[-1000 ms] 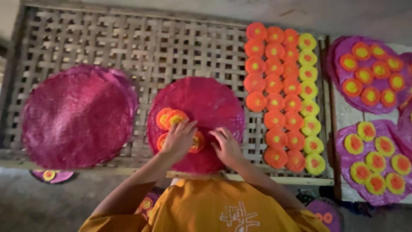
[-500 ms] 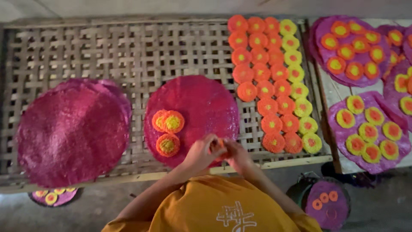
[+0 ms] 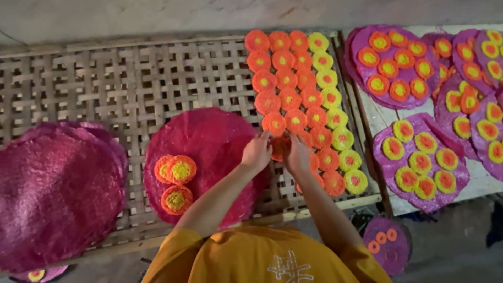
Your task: The person attaches small yellow and orange circular paper ornaments onto larger circular pink bases by hand on a woven wooden surface.
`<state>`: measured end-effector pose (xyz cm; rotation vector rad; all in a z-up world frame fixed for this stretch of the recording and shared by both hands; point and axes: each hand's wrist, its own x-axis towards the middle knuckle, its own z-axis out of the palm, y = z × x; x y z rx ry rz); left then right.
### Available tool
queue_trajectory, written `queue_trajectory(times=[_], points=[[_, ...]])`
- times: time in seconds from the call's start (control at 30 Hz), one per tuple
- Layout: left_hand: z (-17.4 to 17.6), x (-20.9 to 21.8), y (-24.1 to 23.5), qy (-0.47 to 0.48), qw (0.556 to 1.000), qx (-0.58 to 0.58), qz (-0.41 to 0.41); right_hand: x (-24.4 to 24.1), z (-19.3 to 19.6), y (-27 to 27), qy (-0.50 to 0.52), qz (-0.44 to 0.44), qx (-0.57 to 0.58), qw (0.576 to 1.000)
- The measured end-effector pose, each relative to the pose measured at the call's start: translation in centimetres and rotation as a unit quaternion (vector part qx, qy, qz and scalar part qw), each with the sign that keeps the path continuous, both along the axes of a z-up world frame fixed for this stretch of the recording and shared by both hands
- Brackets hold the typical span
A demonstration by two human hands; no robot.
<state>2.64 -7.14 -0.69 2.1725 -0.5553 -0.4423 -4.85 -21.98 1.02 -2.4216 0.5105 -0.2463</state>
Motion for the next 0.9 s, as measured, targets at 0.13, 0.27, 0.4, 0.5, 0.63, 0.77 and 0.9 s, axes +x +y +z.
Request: queue_trajectory(times=[0.13,0.27,0.4,0.5,0.63,0.77,0.9], points=[[1.2,0.6,-0.4,-0.039,0.999,0.023,0.004,0.8,0.5,0.3,-0.077,0.039,-0.001,0.996],[2.2,0.4,1.0,-0.046,0.999,-0.010,-0.008,1.1,1.4,0.8,-0.051,0.040,-0.069,0.996],[3.5,0.4,8.3,-0.260,0.965,-0.029,-0.015,0.9,3.5,3.7,-0.158,0.082,-0.140,0.974],[4.6,-0.1,17.4,-0.220,0.972,0.060,0.063,0.5,4.6,9.3,-0.195,0.175,-0.079,0.962],[5.5,-0.9,24.6,-0.212,0.927,0.288,0.112,0.9,5.1,16.4,-0.134,0.297,-0.014,0.945],[6.3,-0.8,26.3,-0.143,0.958,0.213,0.127,0.4,4.0,20.1,-0.123,0.316,0.032,0.940],[7.8,-1.4,25.5,-0.106,0.971,0.181,0.114,0.1,0.3,21.8,-0.051,0.251,0.275,0.927]])
